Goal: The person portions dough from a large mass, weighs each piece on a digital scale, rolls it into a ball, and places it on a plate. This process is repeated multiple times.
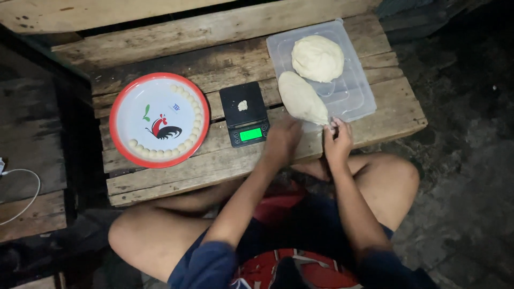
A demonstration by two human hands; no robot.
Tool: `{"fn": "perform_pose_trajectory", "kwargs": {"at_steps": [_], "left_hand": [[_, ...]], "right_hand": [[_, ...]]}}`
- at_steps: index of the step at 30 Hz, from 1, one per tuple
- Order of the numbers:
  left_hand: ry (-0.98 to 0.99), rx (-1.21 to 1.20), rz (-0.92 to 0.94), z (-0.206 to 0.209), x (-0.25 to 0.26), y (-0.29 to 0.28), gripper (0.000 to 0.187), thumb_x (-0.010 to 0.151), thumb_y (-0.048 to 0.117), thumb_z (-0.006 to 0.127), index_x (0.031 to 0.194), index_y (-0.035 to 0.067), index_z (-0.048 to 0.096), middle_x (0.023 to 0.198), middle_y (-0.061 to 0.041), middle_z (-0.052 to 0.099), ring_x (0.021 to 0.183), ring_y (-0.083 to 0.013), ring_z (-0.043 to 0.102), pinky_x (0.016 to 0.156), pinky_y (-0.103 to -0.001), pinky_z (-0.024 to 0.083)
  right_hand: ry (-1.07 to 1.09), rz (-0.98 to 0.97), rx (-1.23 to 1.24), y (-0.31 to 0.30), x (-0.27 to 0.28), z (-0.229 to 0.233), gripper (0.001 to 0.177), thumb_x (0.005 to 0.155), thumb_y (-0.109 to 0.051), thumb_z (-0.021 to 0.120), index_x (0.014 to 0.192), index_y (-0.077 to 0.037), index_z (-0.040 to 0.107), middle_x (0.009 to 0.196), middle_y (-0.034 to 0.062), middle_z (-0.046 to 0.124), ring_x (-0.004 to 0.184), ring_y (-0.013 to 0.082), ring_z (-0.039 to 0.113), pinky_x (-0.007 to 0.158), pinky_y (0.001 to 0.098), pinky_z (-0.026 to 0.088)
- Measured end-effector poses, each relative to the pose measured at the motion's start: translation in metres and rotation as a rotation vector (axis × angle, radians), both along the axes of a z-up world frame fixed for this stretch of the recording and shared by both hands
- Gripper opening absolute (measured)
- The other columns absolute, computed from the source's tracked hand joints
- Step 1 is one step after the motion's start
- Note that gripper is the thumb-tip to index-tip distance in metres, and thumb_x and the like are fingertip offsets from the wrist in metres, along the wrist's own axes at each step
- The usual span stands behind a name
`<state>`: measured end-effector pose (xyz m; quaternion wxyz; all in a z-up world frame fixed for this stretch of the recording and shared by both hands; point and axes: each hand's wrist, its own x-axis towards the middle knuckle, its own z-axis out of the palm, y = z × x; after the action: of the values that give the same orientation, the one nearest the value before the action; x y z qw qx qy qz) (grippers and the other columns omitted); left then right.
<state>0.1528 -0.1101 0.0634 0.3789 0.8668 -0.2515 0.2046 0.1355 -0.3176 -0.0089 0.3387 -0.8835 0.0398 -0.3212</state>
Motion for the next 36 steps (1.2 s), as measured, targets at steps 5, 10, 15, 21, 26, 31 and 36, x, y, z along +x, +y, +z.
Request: {"fn": "perform_pose_trajectory", "kwargs": {"at_steps": [5, 10, 15, 21, 26, 31, 36], "left_hand": [[-0.092, 0.503, 0.067, -0.056, 0.050, -0.041, 0.030, 0.090, 0.013, 0.074, 0.118, 0.010, 0.065, 0.107, -0.008, 0.061, 0.096, -0.0271, 0.068, 0.074, -0.040, 0.056], [-0.187, 0.584, 0.006, -0.065, 0.065, -0.046, 0.022, 0.079, 0.006, 0.084, 0.096, 0.007, 0.070, 0.096, -0.007, 0.053, 0.083, -0.0265, 0.060, 0.066, -0.040, 0.045], [-0.164, 0.559, 0.024, -0.032, 0.059, -0.040, 0.021, 0.077, 0.007, 0.083, 0.079, 0.012, 0.063, 0.095, -0.006, 0.053, 0.083, -0.0253, 0.057, 0.064, -0.038, 0.038], [0.191, 0.029, 0.134, -0.012, 0.031, -0.038, 0.015, 0.097, 0.014, 0.069, 0.095, -0.001, 0.072, 0.142, -0.026, 0.057, 0.136, -0.0439, 0.052, 0.096, -0.053, 0.049], [0.494, -0.488, 0.061, -0.062, 0.035, -0.027, 0.021, 0.098, 0.027, 0.068, 0.103, 0.007, 0.070, 0.152, -0.024, 0.049, 0.142, -0.0483, 0.045, 0.112, -0.060, 0.041], [0.543, -0.662, -0.007, -0.131, 0.048, -0.015, 0.026, 0.086, 0.006, 0.068, 0.112, 0.003, 0.072, 0.145, -0.025, 0.055, 0.138, -0.0457, 0.049, 0.117, -0.056, 0.037], [0.669, -0.843, -0.079, -0.083, 0.038, 0.003, 0.030, 0.092, 0.000, 0.056, 0.114, 0.007, 0.075, 0.136, -0.021, 0.062, 0.134, -0.0339, 0.054, 0.117, -0.047, 0.037]], "right_hand": [[-0.152, -0.050, -0.151, 0.006, 0.005, -0.011, 0.035, 0.092, -0.014, 0.082, 0.123, -0.002, 0.068, 0.100, 0.0109, 0.065, 0.092, 0.0320, 0.068, 0.082, 0.0401, 0.055], [-0.192, -0.078, -0.142, 0.007, 0.009, -0.020, 0.035, 0.091, -0.018, 0.083, 0.120, -0.004, 0.069, 0.096, 0.0093, 0.066, 0.084, 0.0315, 0.068, 0.076, 0.0405, 0.055], [-0.221, -0.077, -0.156, 0.007, 0.008, -0.017, 0.033, 0.097, -0.025, 0.079, 0.121, -0.004, 0.069, 0.097, 0.0080, 0.066, 0.081, 0.0314, 0.068, 0.073, 0.0424, 0.053], [-0.260, -0.085, -0.146, 0.013, 0.008, -0.006, 0.031, 0.096, -0.020, 0.080, 0.120, -0.004, 0.069, 0.094, 0.0072, 0.065, 0.075, 0.0290, 0.066, 0.068, 0.0418, 0.053], [-0.248, -0.086, -0.178, 0.015, 0.006, -0.004, 0.032, 0.095, -0.019, 0.080, 0.120, -0.003, 0.067, 0.096, 0.0095, 0.066, 0.079, 0.0324, 0.067, 0.070, 0.0433, 0.053], [-0.216, -0.064, -0.162, 0.014, 0.005, -0.001, 0.031, 0.096, -0.017, 0.078, 0.121, -0.003, 0.067, 0.097, 0.0081, 0.067, 0.082, 0.0321, 0.068, 0.070, 0.0433, 0.054], [-0.237, -0.053, -0.173, 0.012, 0.004, -0.003, 0.030, 0.099, -0.021, 0.072, 0.122, -0.003, 0.068, 0.098, 0.0070, 0.067, 0.084, 0.0301, 0.068, 0.071, 0.0413, 0.055]]}}
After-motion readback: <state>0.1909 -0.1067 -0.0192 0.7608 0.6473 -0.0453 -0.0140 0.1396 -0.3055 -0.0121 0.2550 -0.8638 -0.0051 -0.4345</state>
